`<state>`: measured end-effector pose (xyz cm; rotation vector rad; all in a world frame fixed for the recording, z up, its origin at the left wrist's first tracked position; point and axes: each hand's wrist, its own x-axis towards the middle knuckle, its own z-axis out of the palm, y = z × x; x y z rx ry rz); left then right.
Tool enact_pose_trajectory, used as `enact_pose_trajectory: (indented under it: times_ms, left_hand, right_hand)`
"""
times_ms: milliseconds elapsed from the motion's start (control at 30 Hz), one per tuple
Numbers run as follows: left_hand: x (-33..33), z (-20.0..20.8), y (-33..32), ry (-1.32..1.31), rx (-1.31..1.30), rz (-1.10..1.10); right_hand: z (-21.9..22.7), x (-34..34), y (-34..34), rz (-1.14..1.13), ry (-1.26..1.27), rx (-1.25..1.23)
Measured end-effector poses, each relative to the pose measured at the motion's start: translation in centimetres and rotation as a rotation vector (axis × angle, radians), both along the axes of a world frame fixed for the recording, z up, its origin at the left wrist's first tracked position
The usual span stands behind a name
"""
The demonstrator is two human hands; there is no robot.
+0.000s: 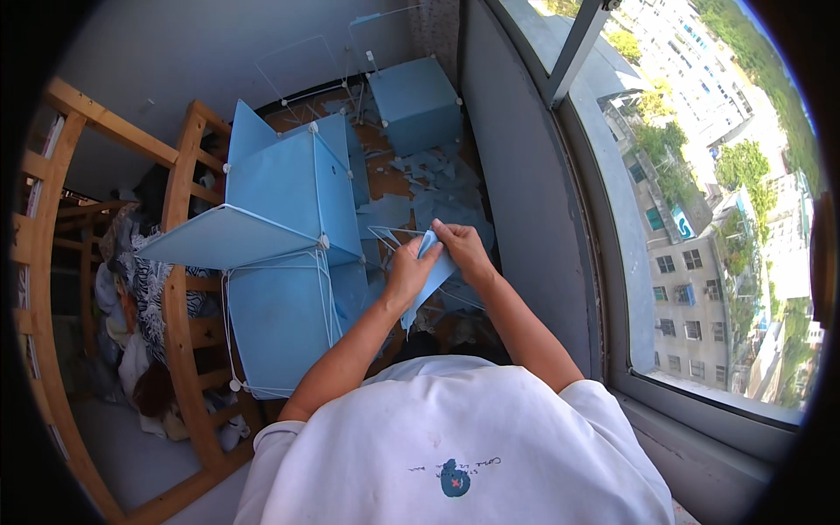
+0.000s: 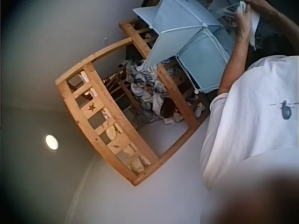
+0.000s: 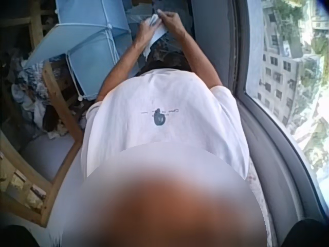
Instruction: The person assembles a light blue modular storage unit by hand. They connect white metal frame rods and attach light blue plastic panels to the structure while sitting on the floor.
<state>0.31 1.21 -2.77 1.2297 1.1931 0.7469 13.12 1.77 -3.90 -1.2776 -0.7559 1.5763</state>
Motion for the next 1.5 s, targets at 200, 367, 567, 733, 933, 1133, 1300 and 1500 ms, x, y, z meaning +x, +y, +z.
enact_pose_trajectory:
  times_ms: [200,367,567,733,933,1133,1300,1500]
  left_hand:
    - [-1.2,0.5,-0.2,-0.054,0.047,-0.082]
    - [-2.7,1.6,-0.4,-0.036,0.087,-0.165]
    - [-5.1,0.7,0.9,-0.142,-0.093,-0.133]
    - [-5.3,0.9,0.8,0.026,-0.070,-0.096]
    - [-3.1,0.7,1.1,0.397,0.162,-0.127]
    - [-1.4,1.1,0.9,0.079,0.053,-0.037]
    - [-1.7,0.7,0.9,-0.044,0.125,-0.068]
    - [-2.4,2.5,0.6,0.023,0.187,-0.132]
  right_hand:
    - [1.0,-0.3,0.2,-0.019,0.020,-0.064]
    - [1.2,-0.4,-0.3,0.063,0.052,-0.060]
    - [2.6,-0.5,-0.3,0.118,0.203,-0.151]
    - [1.7,-0.6,-1.3,0.119,0.134,-0.081]
    - [0.4,-1.2,-1.3,-0.010,-0.301,0.139]
    - [0.5,-1.1,-1.3,-0.086,-0.249,0.124]
    - [1.9,-1.0,-1.3,-0.113,0.105,0.009]
    - [3.0,-0.6,-1.1,0.028,0.133,0.008]
